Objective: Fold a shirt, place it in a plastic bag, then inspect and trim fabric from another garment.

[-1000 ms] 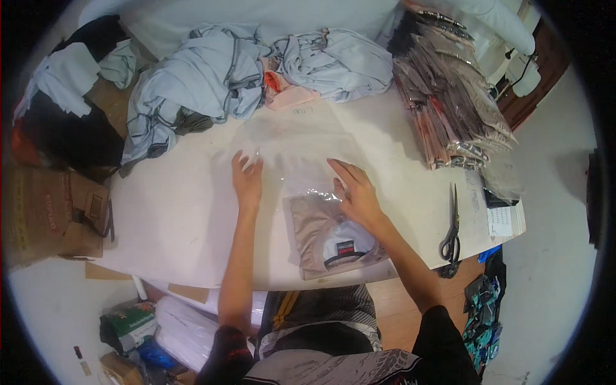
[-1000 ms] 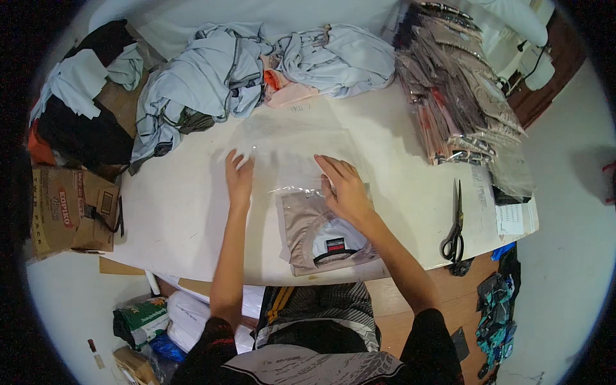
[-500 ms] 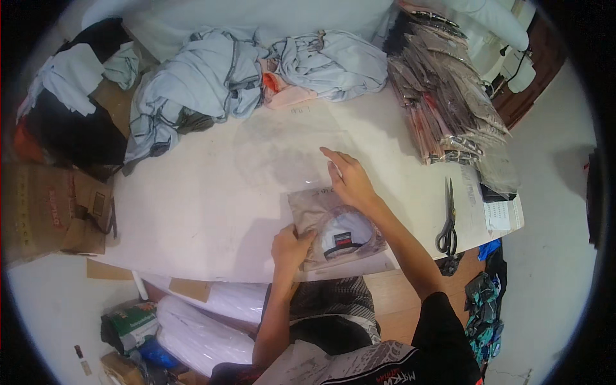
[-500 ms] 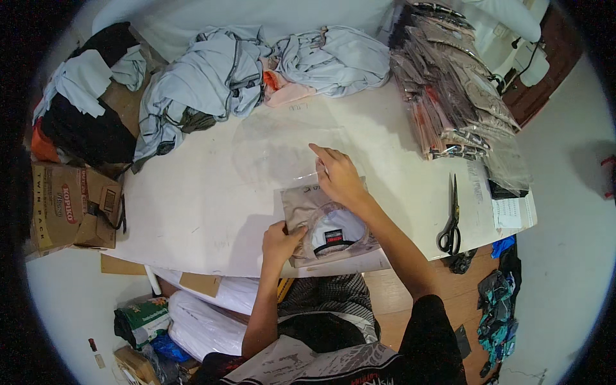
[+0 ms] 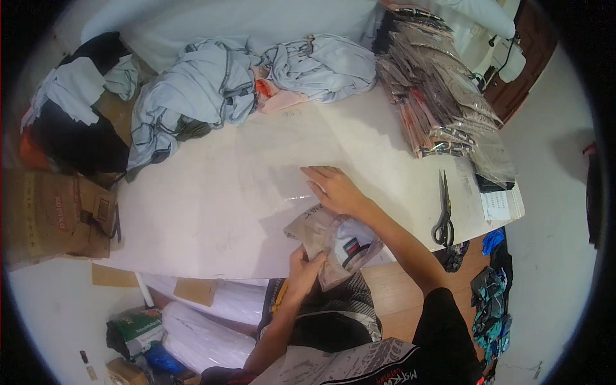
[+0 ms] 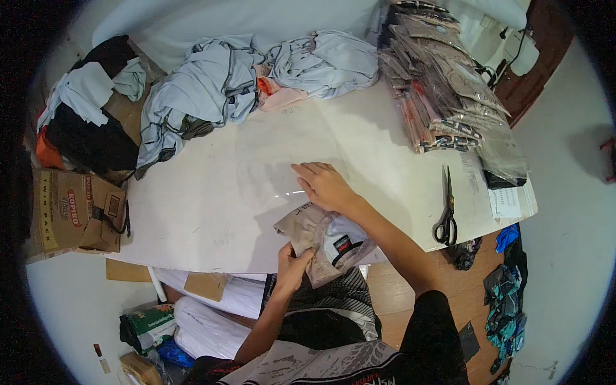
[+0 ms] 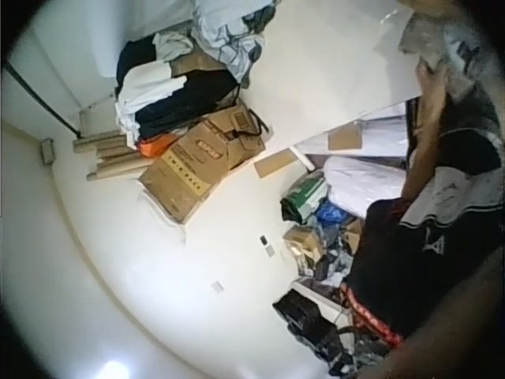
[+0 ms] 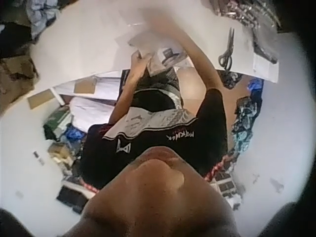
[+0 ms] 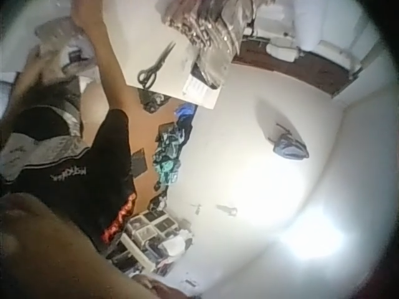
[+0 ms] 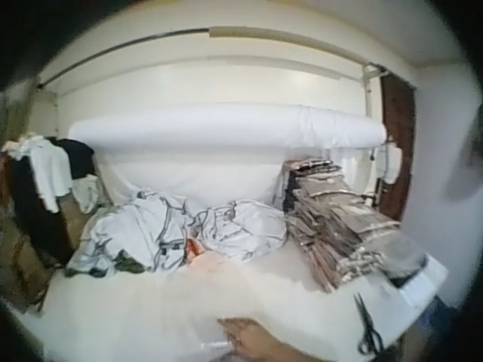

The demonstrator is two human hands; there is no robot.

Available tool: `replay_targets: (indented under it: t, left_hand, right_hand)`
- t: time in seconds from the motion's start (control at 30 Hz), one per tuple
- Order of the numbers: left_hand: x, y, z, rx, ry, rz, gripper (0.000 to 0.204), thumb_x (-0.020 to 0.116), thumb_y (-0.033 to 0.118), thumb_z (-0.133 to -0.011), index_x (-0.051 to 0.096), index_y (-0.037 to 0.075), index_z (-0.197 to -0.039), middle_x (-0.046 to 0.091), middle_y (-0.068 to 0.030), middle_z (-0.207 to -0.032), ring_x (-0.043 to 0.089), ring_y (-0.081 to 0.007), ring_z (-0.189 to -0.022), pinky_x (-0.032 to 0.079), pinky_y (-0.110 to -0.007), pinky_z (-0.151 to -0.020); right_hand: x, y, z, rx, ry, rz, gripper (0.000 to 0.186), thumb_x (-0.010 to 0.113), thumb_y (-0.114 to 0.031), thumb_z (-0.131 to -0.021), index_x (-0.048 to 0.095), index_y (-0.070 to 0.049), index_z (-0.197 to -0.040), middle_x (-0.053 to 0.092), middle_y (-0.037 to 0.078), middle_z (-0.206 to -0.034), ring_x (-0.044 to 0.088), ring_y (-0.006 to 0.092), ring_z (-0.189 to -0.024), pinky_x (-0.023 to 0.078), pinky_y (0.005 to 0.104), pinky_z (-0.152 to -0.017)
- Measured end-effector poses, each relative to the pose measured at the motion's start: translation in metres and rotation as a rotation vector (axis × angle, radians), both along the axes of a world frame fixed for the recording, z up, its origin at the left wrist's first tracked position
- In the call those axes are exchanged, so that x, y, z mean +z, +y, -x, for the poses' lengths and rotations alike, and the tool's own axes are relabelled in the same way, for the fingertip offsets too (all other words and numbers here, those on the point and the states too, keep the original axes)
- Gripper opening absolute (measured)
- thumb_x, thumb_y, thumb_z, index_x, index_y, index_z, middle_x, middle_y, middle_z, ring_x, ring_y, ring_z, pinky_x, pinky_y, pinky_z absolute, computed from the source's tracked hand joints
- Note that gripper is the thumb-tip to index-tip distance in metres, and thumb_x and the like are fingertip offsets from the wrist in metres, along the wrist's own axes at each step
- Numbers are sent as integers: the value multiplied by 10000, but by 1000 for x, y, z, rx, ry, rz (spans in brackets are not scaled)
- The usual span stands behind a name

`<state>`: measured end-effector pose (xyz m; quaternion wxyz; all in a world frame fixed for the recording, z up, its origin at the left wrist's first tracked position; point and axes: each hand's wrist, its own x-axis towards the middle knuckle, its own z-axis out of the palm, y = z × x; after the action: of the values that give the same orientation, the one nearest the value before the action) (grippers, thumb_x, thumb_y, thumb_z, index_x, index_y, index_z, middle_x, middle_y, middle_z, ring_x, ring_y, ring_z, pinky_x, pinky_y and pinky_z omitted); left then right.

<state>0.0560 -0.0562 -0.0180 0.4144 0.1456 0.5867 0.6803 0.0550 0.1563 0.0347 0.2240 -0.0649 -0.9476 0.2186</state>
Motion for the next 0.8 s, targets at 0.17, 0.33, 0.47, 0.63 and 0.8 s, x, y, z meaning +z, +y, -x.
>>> replay_targets:
  t: [0.17,0.33,0.47,0.63,0.8]
  left_hand:
    - [-3,-5,14,105,-259,-78,293,614,-6,-767,603,-27,-1059,640,-69,-944,619,-149,-832,507,-283,-725]
    - [16,-1,38,131,-476,-85,396,580,-18,-736,545,-1,-1130,628,-91,-1017,638,-212,-888,543,-338,-778]
    - [21,7,35,130,-408,-79,498,570,-22,-736,500,14,-1227,612,-94,-1083,612,-214,-974,519,-336,-849]
    - [4,14,51,53,-353,-58,534,548,-42,-746,478,19,-1272,608,-99,-1091,603,-210,-983,510,-334,-853]
    - [11,18,72,11,-304,-10,577,510,-65,-747,449,15,-1315,602,-111,-1110,596,-198,-983,500,-312,-837]
  right_hand:
    - [-6,5,-9,89,-121,-47,448,490,-115,-880,471,-43,-1322,543,200,-1253,507,352,-1166,379,439,-1007]
    - [-12,6,-25,73,-120,10,454,489,-147,-889,471,-49,-1332,540,213,-1258,505,369,-1166,380,441,-1007]
    - [0,-8,-21,12,-157,228,431,494,-194,-913,487,-49,-1319,543,224,-1249,506,376,-1165,380,440,-1007]
    - [-4,-12,-19,89,-96,28,425,469,-239,-945,472,-47,-1324,553,219,-1238,512,375,-1159,381,461,-1006]
    - [-13,-7,-48,79,-155,-171,474,559,-167,-861,483,-74,-1319,510,197,-1294,478,352,-1203,375,456,-1015]
